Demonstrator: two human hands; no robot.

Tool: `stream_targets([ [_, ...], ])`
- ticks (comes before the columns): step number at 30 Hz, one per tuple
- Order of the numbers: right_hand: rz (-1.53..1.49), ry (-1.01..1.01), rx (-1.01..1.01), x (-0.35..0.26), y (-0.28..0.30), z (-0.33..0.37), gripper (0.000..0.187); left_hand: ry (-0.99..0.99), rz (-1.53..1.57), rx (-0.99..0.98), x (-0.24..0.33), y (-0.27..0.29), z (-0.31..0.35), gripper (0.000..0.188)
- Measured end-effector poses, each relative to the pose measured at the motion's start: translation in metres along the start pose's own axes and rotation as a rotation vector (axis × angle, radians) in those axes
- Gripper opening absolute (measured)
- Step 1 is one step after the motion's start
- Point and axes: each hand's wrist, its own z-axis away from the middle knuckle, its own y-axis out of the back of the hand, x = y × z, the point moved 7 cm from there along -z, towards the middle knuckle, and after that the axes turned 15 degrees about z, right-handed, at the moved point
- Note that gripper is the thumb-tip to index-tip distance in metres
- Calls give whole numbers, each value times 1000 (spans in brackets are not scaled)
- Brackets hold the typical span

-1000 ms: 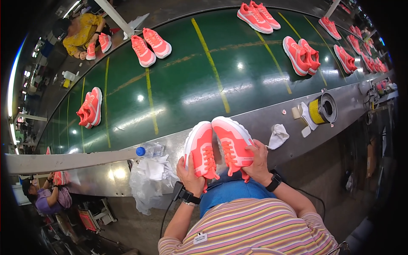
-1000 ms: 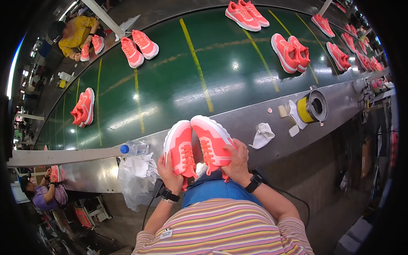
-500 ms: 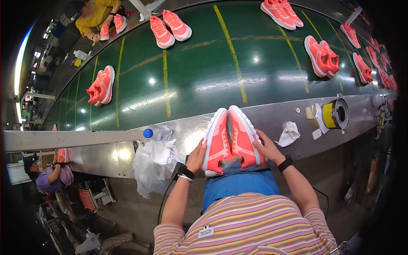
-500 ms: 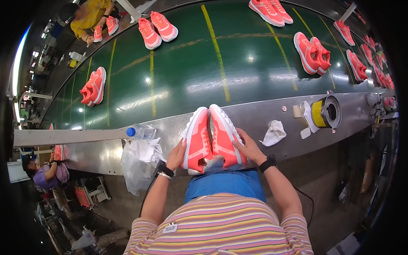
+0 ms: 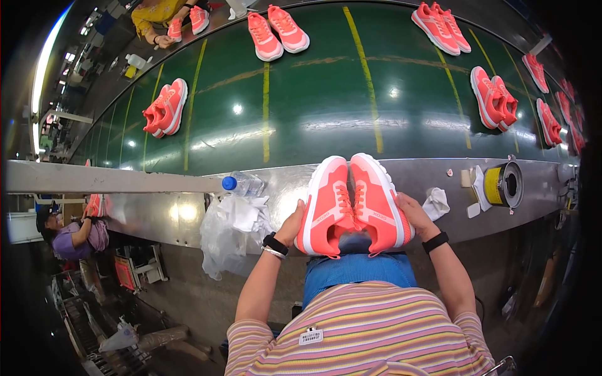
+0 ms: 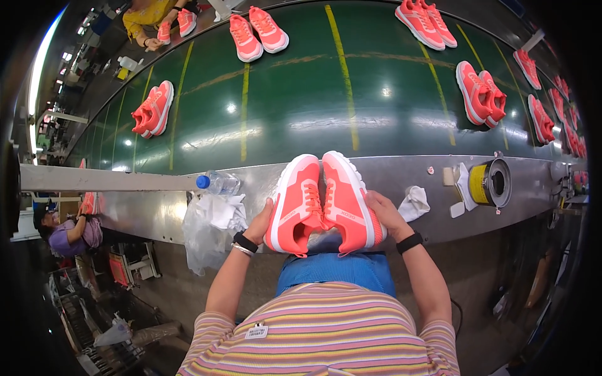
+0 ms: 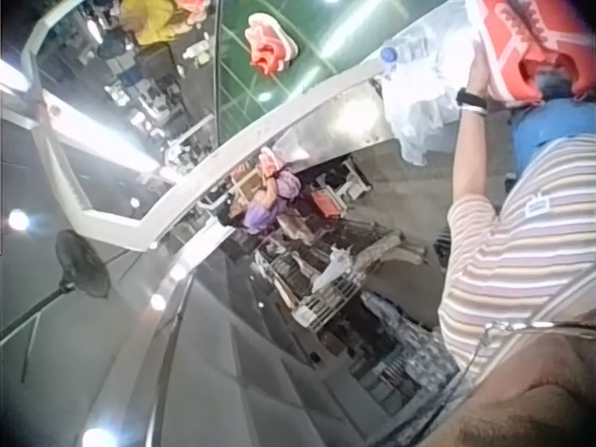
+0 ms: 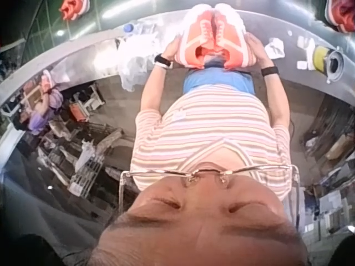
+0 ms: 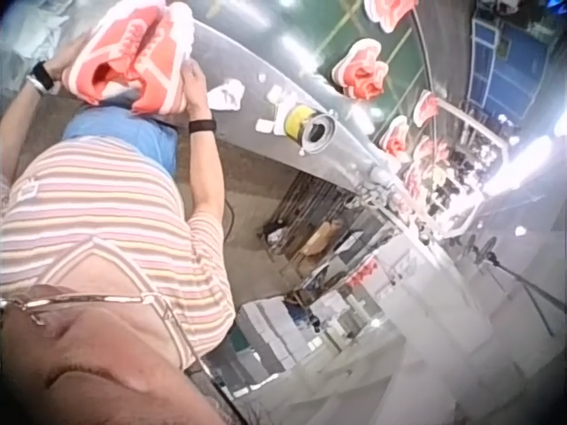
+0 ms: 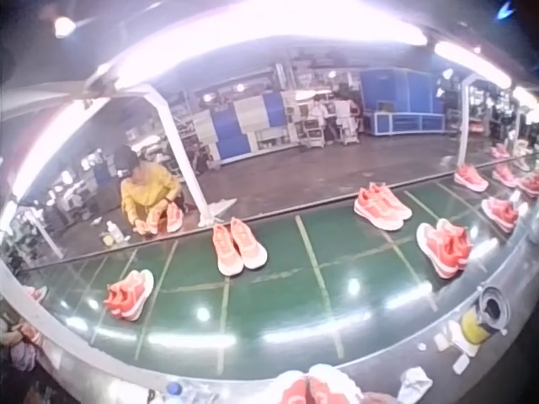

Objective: Inspecting and cleaning finished shoes on an assembly line.

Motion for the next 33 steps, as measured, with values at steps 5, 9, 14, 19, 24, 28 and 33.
stream_targets([
  [5,-75,-47,-15,-3,1,-1,43,-32,-37,37,4,4,-3,69],
  [9,23,-19,23,-10,4,-5,45,-84,31,31,6,7,-10,69],
  [14,-126,-48,60,-20,4,-6,48,-184,45,70,21,1,-10,67],
  [19,-208,-28,112,-30,5,-8,49,-166,149,126,34,-11,-4,62],
  [24,-455,-35,107,-33,0,-16,47,-199,255,108,44,-22,-9,58],
  [28,-607,-7,144,-47,-8,-22,44,-239,448,-36,52,-37,-17,53],
  [33,-738,-7,195,-59,-22,-31,42,-98,683,-90,53,-57,-17,50],
])
